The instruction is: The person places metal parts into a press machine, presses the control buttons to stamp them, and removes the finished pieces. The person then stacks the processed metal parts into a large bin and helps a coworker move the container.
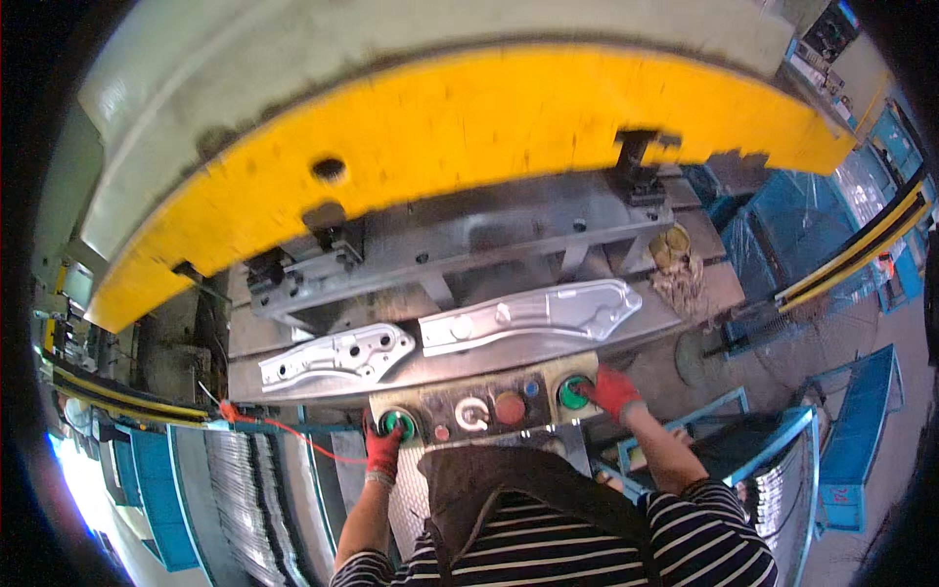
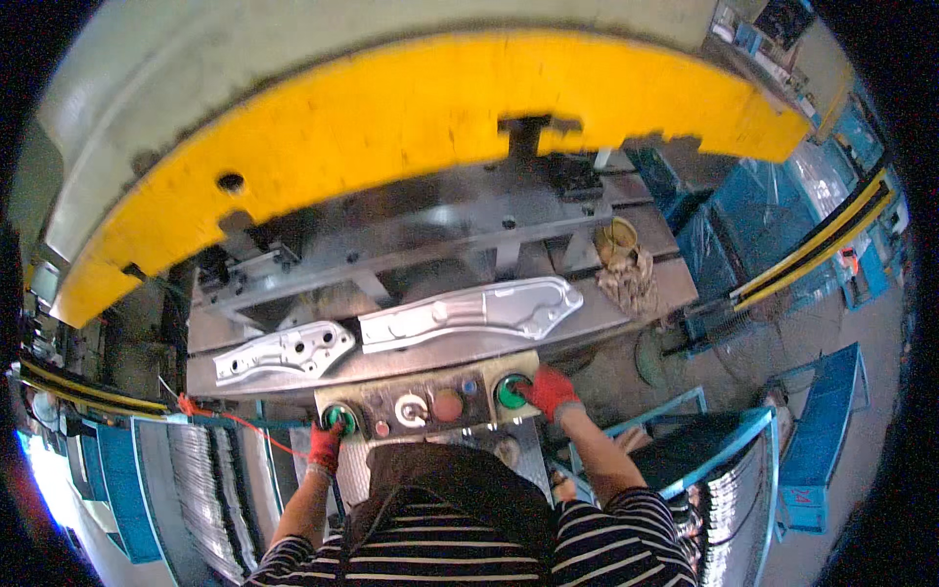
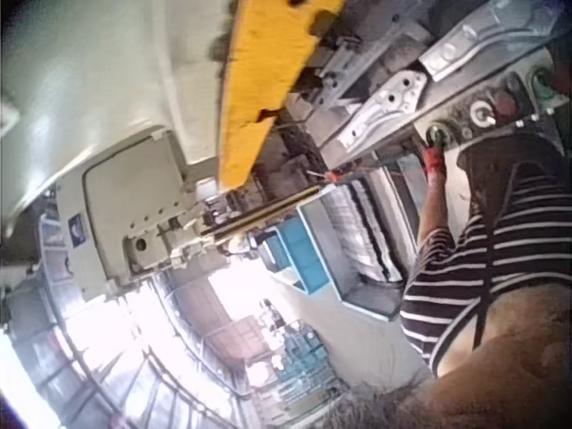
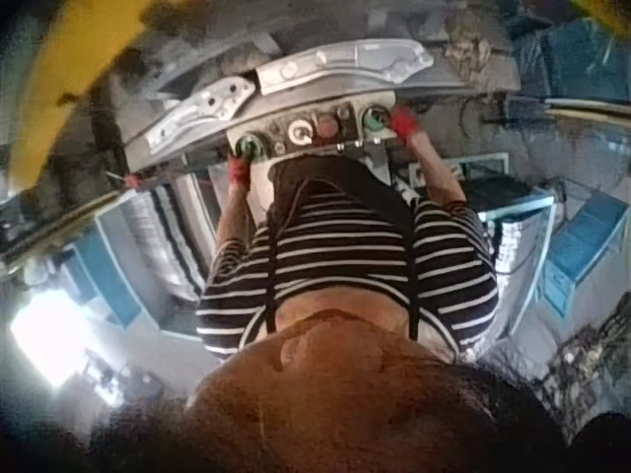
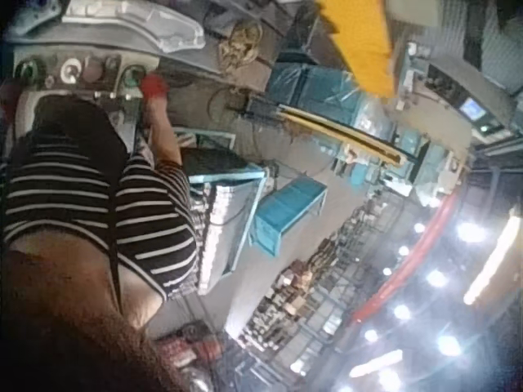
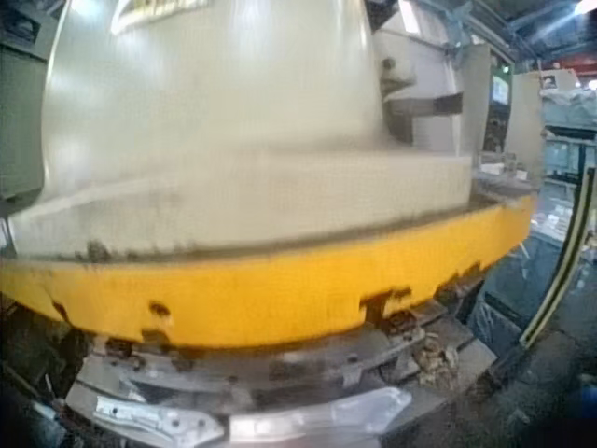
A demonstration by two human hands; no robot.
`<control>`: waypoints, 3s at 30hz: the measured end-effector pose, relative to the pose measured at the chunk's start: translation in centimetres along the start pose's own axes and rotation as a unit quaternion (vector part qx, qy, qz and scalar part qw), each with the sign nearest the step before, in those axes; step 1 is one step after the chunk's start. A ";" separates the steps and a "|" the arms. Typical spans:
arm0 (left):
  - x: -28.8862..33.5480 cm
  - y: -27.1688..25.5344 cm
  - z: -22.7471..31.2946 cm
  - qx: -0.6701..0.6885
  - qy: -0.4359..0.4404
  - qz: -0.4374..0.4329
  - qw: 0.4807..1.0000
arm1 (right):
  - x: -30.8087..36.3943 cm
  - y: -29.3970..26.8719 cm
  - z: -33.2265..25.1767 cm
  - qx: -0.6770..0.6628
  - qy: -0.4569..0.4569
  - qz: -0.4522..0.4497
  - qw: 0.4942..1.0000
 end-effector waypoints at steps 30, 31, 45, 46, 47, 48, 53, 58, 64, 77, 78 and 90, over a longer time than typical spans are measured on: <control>13.9 38.0 51.0 0.097 0.478 -0.339 0.804 | -12.0 -30.8 -13.5 -0.700 -0.261 -0.212 0.630; 13.4 38.7 50.7 0.082 0.446 -0.354 0.818 | -12.7 -31.1 -14.2 -0.705 -0.322 -0.215 0.594; -7.8 34.3 58.0 -0.464 0.550 -0.140 0.680 | -14.3 -30.0 -14.4 -0.517 -0.222 0.062 0.824; -11.4 34.3 59.3 -0.560 0.469 -0.157 0.664 | -14.5 -29.8 -14.2 -0.493 -0.205 0.073 0.842; -13.5 33.6 60.4 -0.584 0.488 -0.129 0.635 | -14.7 -29.5 -14.0 -0.537 -0.199 0.049 0.818; -15.5 33.2 60.8 -0.658 0.479 -0.106 0.571 | -15.1 -29.1 -13.7 -0.577 -0.164 0.038 0.799; -20.0 33.7 63.1 -0.612 0.364 -0.150 0.686 | -15.7 -30.0 -13.8 -0.510 -0.170 0.145 0.831; -14.0 30.6 62.9 -0.584 0.570 0.057 0.574 | -13.6 -30.6 -15.2 -0.580 -0.185 0.108 0.786; -1.7 19.3 58.8 -0.495 0.673 0.152 0.528 | -15.7 -28.8 -13.5 -0.747 -0.077 0.027 0.660; -4.1 0.4 31.8 -0.692 0.295 0.018 0.659 | -19.1 -29.5 -10.6 -0.582 -0.233 0.060 0.777; -5.5 0.6 29.9 -0.727 0.253 0.003 0.638 | -19.2 -29.4 -10.4 -0.598 -0.217 0.042 0.771; -4.7 -1.1 26.2 -0.501 0.313 0.123 0.797 | -10.5 -36.3 -23.7 0.121 -0.315 0.341 0.877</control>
Point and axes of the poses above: each hand's wrist, its own x-axis away from the middle knuckle, its own y-axis out of the palm, z = x × y, the point moved 5 cm from there along -x, towards the middle knuckle, and after that the axes turned 9 degrees about x, right-handed, at the moved point
